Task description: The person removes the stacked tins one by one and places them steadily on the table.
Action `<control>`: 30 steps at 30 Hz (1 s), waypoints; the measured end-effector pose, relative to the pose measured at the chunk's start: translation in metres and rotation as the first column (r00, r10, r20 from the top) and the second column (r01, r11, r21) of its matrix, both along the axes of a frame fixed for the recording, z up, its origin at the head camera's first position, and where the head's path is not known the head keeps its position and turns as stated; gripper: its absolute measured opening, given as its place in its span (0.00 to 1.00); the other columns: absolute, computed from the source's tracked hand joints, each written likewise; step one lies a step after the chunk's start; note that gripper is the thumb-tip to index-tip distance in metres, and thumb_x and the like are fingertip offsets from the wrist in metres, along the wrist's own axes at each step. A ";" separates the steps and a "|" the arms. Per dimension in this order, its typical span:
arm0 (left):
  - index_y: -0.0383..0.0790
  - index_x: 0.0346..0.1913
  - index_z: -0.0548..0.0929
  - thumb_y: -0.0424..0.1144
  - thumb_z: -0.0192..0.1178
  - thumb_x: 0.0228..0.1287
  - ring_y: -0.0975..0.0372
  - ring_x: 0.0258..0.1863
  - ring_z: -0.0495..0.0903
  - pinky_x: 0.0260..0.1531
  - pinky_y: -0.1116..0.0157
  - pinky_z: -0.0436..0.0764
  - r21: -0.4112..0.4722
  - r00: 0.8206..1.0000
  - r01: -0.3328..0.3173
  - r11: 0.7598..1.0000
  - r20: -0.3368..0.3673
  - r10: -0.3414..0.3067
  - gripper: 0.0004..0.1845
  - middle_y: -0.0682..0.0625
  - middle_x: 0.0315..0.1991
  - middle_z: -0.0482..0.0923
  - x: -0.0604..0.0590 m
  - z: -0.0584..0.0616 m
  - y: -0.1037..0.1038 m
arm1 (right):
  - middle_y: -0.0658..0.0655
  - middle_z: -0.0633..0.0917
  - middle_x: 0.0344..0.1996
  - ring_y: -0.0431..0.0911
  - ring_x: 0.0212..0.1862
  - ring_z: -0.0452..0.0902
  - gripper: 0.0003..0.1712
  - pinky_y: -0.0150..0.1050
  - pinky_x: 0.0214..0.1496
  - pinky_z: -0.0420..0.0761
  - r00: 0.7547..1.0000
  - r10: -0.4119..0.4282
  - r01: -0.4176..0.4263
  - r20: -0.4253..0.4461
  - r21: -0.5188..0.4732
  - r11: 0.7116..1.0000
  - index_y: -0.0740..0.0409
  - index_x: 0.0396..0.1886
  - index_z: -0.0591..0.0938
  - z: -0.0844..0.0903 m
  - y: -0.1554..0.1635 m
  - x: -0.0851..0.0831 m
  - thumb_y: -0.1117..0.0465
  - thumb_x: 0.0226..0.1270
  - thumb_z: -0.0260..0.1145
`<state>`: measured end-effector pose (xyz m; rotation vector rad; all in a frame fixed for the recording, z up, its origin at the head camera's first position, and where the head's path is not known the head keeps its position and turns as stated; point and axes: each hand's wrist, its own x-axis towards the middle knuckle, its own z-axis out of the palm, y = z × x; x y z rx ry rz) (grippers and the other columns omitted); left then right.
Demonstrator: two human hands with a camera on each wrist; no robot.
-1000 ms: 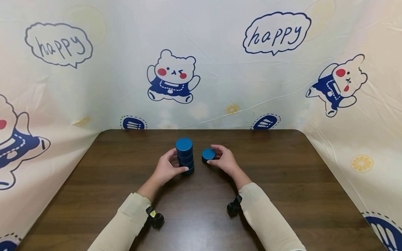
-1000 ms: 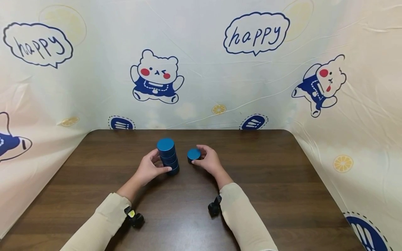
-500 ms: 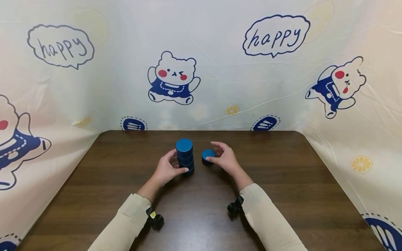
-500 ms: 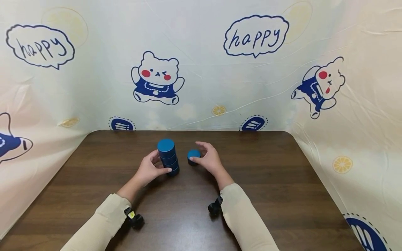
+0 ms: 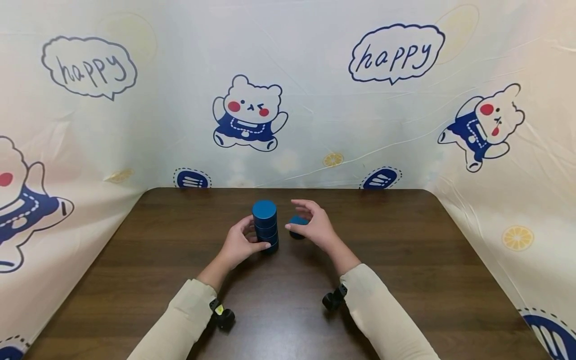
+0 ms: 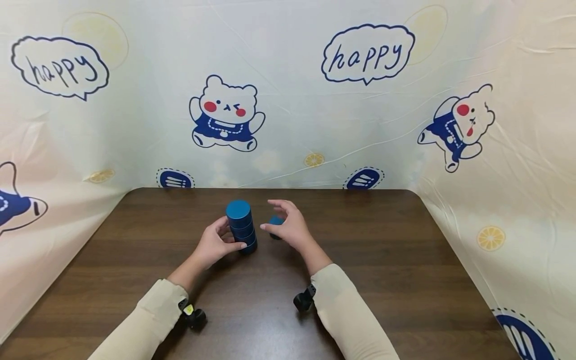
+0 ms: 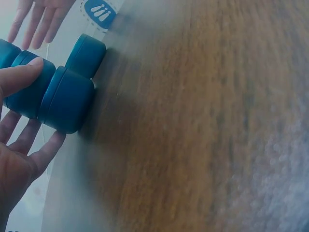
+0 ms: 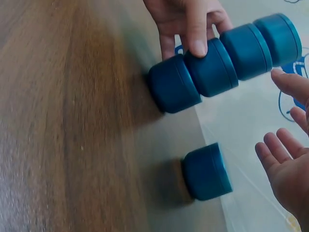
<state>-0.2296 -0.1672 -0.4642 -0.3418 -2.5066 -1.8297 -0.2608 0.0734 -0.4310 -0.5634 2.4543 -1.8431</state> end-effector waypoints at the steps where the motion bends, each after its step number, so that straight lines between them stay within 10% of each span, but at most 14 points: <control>1: 0.38 0.67 0.69 0.30 0.77 0.47 0.45 0.58 0.76 0.52 0.50 0.79 0.003 1.000 0.001 1.000 -0.001 -0.001 0.42 0.38 0.60 0.74 0.000 0.000 0.000 | 0.61 0.72 0.63 0.60 0.63 0.71 0.36 0.57 0.63 0.72 1.000 0.015 -0.015 -0.007 -0.002 1.000 0.52 0.64 0.75 0.001 -0.001 0.001 0.63 0.55 0.77; 15: 0.30 0.66 0.68 0.23 0.72 0.50 0.40 0.58 0.75 0.54 0.44 0.76 0.001 0.999 0.043 0.999 0.009 -0.043 0.38 0.32 0.60 0.73 0.017 0.022 0.004 | 0.55 0.74 0.62 0.49 0.62 0.73 0.37 0.47 0.63 0.75 0.988 0.117 -0.119 -0.102 -0.009 0.993 0.51 0.65 0.74 0.021 -0.019 0.009 0.62 0.54 0.77; 30: 0.38 0.64 0.73 0.30 0.76 0.48 0.45 0.54 0.79 0.50 0.53 0.81 -0.012 0.999 0.041 0.999 -0.012 -0.041 0.38 0.39 0.57 0.77 -0.001 -0.007 -0.005 | 0.62 0.75 0.63 0.55 0.61 0.74 0.38 0.48 0.64 0.73 0.975 0.193 -0.195 -0.113 -0.005 0.981 0.58 0.67 0.72 0.040 -0.038 0.014 0.66 0.56 0.75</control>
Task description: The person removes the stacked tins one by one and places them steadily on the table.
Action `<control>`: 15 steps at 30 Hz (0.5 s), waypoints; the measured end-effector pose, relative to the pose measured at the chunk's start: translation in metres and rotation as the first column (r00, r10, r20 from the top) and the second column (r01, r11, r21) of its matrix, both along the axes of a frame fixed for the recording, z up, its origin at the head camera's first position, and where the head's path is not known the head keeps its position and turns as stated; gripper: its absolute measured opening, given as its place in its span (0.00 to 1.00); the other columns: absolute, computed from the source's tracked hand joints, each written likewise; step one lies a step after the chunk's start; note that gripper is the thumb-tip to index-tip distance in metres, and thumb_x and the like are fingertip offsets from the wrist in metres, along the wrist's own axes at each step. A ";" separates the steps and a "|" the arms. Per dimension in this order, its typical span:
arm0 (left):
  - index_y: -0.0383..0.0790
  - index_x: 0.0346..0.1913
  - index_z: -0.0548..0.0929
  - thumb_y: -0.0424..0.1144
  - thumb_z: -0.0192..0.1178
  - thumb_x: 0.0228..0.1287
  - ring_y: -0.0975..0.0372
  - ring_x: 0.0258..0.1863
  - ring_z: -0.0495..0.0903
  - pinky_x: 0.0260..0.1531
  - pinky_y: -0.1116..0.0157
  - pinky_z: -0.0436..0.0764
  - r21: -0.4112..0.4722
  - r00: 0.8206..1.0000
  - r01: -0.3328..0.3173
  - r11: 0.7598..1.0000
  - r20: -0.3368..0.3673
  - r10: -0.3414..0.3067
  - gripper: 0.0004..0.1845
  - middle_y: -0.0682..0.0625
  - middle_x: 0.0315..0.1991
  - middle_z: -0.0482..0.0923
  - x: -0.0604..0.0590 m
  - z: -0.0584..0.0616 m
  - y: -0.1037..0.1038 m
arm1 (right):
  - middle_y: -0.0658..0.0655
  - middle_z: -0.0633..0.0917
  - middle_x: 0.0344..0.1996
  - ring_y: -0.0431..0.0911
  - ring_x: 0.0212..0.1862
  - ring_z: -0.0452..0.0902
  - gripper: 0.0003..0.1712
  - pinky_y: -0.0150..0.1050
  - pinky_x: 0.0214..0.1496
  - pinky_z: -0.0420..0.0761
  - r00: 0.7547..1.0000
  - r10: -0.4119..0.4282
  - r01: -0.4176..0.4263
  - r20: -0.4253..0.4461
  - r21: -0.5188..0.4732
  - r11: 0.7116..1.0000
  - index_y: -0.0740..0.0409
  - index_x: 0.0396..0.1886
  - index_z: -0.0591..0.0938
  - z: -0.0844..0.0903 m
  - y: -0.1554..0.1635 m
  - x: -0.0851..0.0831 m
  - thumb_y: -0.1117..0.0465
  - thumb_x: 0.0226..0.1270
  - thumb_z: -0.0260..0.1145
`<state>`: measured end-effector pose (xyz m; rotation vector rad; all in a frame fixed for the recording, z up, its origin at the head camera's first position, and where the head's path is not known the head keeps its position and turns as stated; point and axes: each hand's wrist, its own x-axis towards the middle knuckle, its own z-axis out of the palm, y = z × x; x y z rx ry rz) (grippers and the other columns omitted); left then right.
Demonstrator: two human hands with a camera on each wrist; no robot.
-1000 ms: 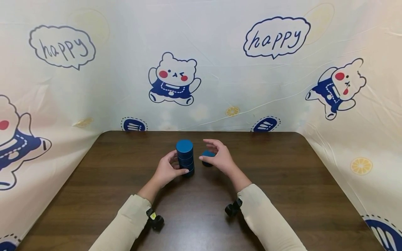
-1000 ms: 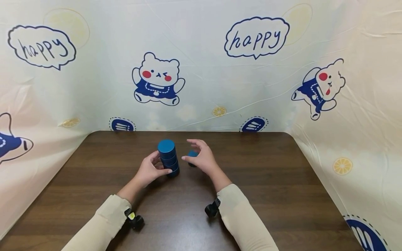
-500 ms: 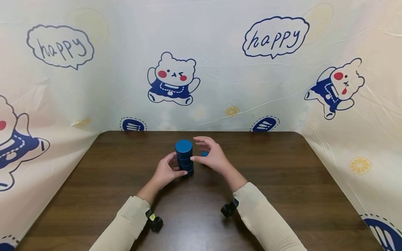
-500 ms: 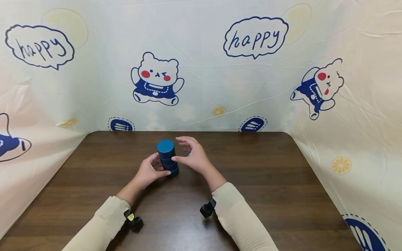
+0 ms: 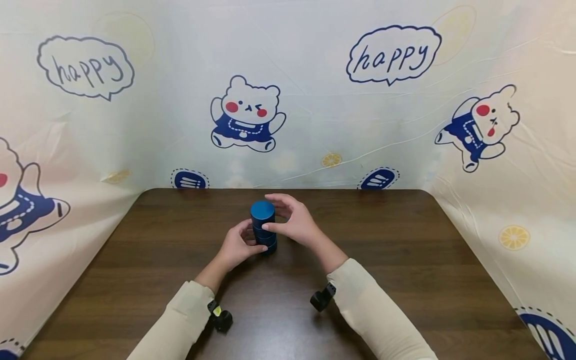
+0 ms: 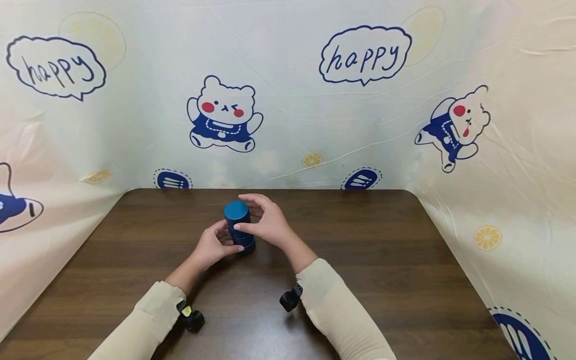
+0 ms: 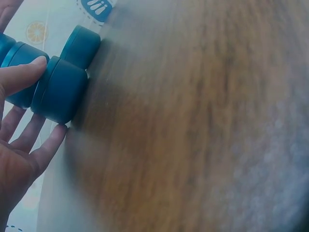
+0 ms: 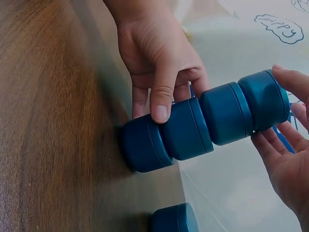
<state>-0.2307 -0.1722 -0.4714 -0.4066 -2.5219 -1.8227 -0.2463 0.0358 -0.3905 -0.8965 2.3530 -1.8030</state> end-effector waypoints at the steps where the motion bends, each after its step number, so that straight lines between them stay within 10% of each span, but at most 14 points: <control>1: 0.39 0.64 0.73 0.30 0.76 0.48 0.46 0.54 0.79 0.50 0.53 0.81 -0.004 1.000 -0.001 1.000 0.000 0.001 0.37 0.40 0.57 0.77 0.000 0.000 0.000 | 0.60 0.75 0.62 0.55 0.61 0.74 0.38 0.48 0.63 0.74 1.000 -0.002 0.002 0.007 0.004 1.000 0.56 0.67 0.72 0.000 -0.001 0.000 0.65 0.56 0.76; 15: 0.41 0.63 0.73 0.30 0.76 0.49 0.47 0.54 0.79 0.50 0.55 0.81 -0.027 1.000 -0.010 1.000 0.016 0.011 0.36 0.41 0.57 0.77 0.001 0.002 -0.001 | 0.55 0.80 0.56 0.48 0.54 0.78 0.33 0.50 0.59 0.77 0.997 -0.061 0.063 -0.043 0.034 0.997 0.56 0.62 0.77 -0.006 -0.005 -0.003 0.59 0.56 0.76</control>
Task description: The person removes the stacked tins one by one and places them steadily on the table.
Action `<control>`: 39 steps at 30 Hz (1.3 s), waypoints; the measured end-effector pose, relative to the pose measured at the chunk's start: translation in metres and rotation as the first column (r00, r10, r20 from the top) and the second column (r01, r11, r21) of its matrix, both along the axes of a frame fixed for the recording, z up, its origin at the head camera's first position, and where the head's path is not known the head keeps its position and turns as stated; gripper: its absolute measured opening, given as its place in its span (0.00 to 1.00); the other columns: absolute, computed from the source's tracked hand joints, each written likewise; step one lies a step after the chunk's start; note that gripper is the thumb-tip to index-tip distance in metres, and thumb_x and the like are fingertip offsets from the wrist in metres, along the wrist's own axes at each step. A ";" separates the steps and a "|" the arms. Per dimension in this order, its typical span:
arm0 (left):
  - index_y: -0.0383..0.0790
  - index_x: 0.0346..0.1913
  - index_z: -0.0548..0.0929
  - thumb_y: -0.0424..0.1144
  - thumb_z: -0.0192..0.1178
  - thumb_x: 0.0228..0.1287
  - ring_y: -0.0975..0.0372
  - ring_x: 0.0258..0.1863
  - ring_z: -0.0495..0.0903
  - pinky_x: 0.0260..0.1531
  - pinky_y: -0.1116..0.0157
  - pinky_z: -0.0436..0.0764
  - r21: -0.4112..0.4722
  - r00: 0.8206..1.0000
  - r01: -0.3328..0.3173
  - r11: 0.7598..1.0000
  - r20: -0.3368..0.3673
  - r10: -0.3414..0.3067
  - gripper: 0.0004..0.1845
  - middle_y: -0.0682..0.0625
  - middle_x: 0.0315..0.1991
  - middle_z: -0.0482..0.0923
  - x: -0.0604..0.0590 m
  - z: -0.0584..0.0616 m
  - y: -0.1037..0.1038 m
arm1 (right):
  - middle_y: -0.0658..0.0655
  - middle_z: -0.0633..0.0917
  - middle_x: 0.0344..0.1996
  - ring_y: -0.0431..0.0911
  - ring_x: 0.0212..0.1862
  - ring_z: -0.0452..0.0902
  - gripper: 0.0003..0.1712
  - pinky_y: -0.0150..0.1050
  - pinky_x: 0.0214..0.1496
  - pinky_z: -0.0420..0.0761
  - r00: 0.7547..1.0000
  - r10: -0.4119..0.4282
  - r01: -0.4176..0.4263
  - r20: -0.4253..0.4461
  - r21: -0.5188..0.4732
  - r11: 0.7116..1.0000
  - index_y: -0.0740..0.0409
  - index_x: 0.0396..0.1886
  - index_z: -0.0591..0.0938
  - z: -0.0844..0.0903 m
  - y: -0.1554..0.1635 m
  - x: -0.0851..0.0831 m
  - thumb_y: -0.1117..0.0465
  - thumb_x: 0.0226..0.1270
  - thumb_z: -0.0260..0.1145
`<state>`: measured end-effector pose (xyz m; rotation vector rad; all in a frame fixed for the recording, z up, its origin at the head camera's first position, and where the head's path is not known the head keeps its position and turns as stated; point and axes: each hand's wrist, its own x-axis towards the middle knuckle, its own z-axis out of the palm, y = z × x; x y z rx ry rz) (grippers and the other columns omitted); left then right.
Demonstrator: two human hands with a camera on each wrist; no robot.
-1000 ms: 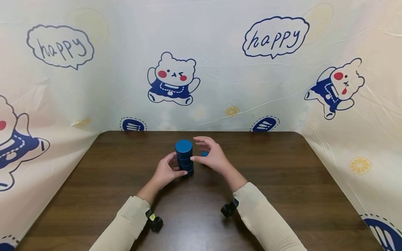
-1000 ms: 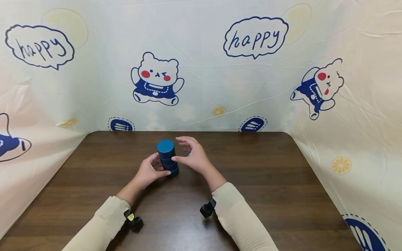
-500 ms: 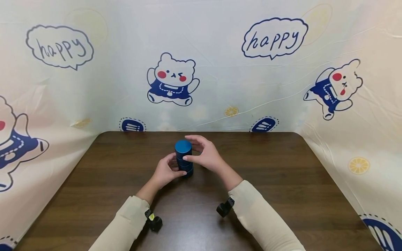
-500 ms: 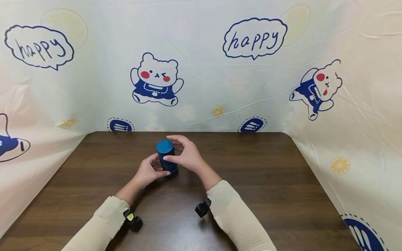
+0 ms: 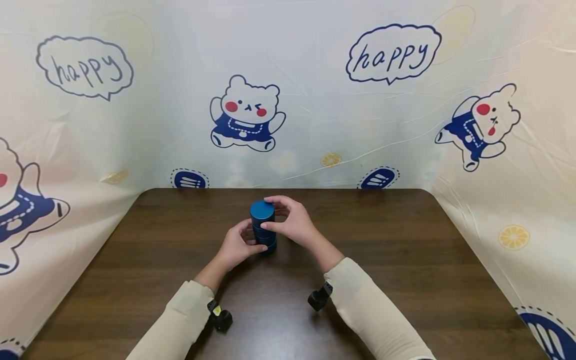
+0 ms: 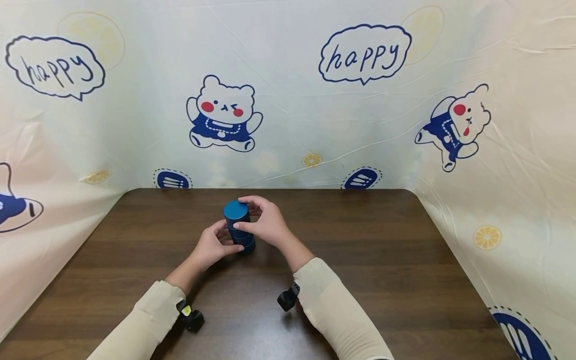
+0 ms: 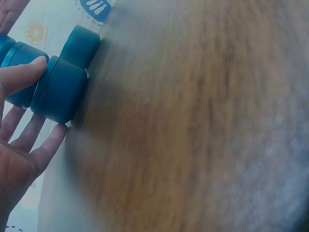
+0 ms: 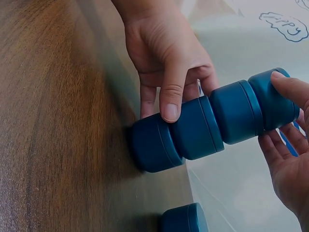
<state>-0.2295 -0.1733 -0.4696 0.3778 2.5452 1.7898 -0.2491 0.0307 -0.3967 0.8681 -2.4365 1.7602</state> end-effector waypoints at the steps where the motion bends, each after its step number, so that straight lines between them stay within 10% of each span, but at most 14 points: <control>1: 0.41 0.64 0.73 0.31 0.75 0.50 0.47 0.54 0.79 0.50 0.55 0.81 -0.002 1.000 0.005 1.000 -0.005 -0.005 0.36 0.41 0.57 0.77 0.000 0.000 0.000 | 0.55 0.81 0.56 0.48 0.54 0.79 0.32 0.51 0.59 0.77 1.000 -0.003 0.003 0.001 -0.007 1.000 0.56 0.61 0.77 0.000 0.000 0.000 0.60 0.56 0.76; 14: 0.34 0.65 0.71 0.25 0.74 0.49 0.41 0.56 0.76 0.51 0.49 0.79 0.023 1.000 0.013 1.000 -0.008 -0.012 0.37 0.35 0.58 0.74 -0.001 0.001 0.003 | 0.57 0.81 0.53 0.51 0.53 0.79 0.30 0.52 0.60 0.76 1.000 -0.010 0.011 0.028 -0.048 0.999 0.56 0.58 0.79 -0.003 0.006 0.001 0.62 0.55 0.77; 24: 0.28 0.63 0.70 0.24 0.72 0.51 0.38 0.55 0.76 0.52 0.45 0.78 0.026 0.999 0.035 0.999 -0.019 -0.034 0.34 0.32 0.57 0.74 0.019 0.033 0.009 | 0.64 0.81 0.53 0.57 0.52 0.78 0.28 0.53 0.60 0.76 0.999 -0.023 0.024 0.029 -0.038 0.999 0.67 0.58 0.77 0.023 0.013 0.022 0.69 0.57 0.74; 39: 0.30 0.64 0.71 0.23 0.72 0.51 0.39 0.56 0.75 0.53 0.46 0.77 0.023 1.000 0.019 1.000 0.009 -0.019 0.35 0.33 0.57 0.75 0.018 0.032 0.009 | 0.66 0.81 0.53 0.59 0.53 0.78 0.28 0.56 0.60 0.75 0.999 -0.047 0.048 0.025 -0.078 0.996 0.67 0.58 0.78 0.027 0.027 0.029 0.69 0.56 0.74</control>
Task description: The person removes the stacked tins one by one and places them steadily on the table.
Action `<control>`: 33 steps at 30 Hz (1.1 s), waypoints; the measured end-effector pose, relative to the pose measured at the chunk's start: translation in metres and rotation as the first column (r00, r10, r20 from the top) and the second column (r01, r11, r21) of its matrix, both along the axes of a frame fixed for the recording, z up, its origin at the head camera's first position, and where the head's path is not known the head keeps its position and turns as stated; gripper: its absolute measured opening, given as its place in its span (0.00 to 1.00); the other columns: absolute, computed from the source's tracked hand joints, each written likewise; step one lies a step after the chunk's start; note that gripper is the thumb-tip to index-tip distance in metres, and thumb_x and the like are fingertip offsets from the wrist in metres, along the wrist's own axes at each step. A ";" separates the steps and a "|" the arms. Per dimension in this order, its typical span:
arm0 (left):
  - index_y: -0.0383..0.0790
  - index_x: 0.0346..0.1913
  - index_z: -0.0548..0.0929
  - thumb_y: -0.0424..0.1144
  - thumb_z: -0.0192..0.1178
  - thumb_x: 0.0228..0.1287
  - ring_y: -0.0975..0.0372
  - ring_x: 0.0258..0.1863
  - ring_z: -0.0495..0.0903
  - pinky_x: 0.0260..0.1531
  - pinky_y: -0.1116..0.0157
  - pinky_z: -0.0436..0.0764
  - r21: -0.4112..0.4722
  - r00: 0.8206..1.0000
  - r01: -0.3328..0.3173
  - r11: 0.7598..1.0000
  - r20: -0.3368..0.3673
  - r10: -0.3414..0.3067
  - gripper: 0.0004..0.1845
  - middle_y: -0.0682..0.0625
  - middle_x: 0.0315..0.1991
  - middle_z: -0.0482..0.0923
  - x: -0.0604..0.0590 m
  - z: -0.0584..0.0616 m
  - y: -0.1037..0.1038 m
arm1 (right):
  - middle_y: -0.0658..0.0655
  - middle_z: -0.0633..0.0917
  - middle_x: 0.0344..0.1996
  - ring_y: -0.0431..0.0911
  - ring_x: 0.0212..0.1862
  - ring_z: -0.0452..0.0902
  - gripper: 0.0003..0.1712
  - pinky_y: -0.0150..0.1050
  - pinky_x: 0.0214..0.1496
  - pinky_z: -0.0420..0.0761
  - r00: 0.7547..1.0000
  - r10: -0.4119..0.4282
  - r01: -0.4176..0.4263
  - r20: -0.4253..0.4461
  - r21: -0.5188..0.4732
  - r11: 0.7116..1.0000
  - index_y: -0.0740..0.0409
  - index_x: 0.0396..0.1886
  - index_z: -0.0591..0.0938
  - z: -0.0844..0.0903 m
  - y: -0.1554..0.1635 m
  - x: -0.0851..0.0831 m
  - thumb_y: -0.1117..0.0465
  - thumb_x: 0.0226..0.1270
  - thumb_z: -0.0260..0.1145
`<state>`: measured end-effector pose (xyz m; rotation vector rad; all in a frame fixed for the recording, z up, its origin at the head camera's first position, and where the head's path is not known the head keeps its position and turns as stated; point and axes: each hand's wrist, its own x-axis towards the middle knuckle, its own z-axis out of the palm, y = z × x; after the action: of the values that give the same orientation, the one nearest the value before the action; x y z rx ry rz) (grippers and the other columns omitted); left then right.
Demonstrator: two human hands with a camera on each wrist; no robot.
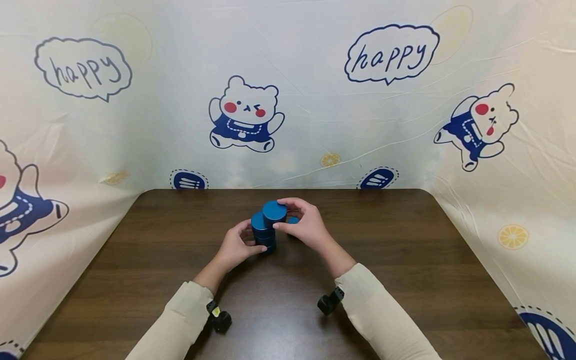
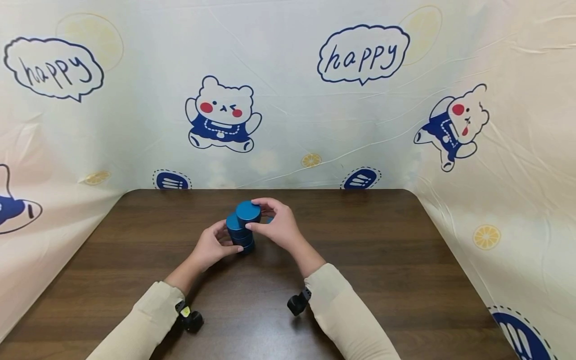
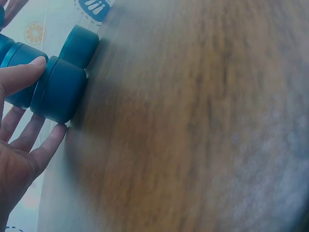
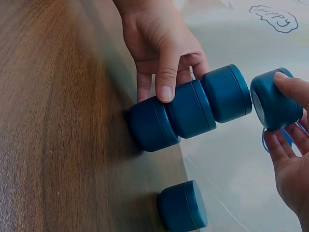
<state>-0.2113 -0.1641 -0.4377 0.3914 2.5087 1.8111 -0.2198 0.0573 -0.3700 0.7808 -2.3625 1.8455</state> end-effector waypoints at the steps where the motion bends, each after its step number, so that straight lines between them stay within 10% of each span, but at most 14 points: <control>1: 0.30 0.63 0.71 0.23 0.72 0.51 0.39 0.56 0.75 0.53 0.45 0.77 -0.001 1.000 0.001 1.000 -0.002 -0.001 0.35 0.33 0.57 0.75 0.000 0.000 0.000 | 0.66 0.81 0.53 0.58 0.53 0.78 0.28 0.55 0.60 0.75 1.000 -0.003 0.003 -0.002 0.003 1.000 0.67 0.58 0.78 0.000 0.001 0.000 0.69 0.57 0.74; 33: 0.31 0.64 0.70 0.24 0.72 0.51 0.40 0.56 0.76 0.52 0.47 0.78 -0.019 1.000 -0.009 1.000 0.006 0.009 0.36 0.34 0.57 0.75 0.001 0.000 0.001 | 0.65 0.80 0.55 0.57 0.54 0.77 0.28 0.54 0.61 0.75 0.998 -0.039 0.039 0.039 0.001 0.999 0.67 0.58 0.78 -0.005 0.017 0.001 0.69 0.57 0.74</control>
<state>-0.2106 -0.1635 -0.4373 0.3734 2.5260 1.7868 -0.2190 0.0748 -0.3754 0.7001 -2.3835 1.8630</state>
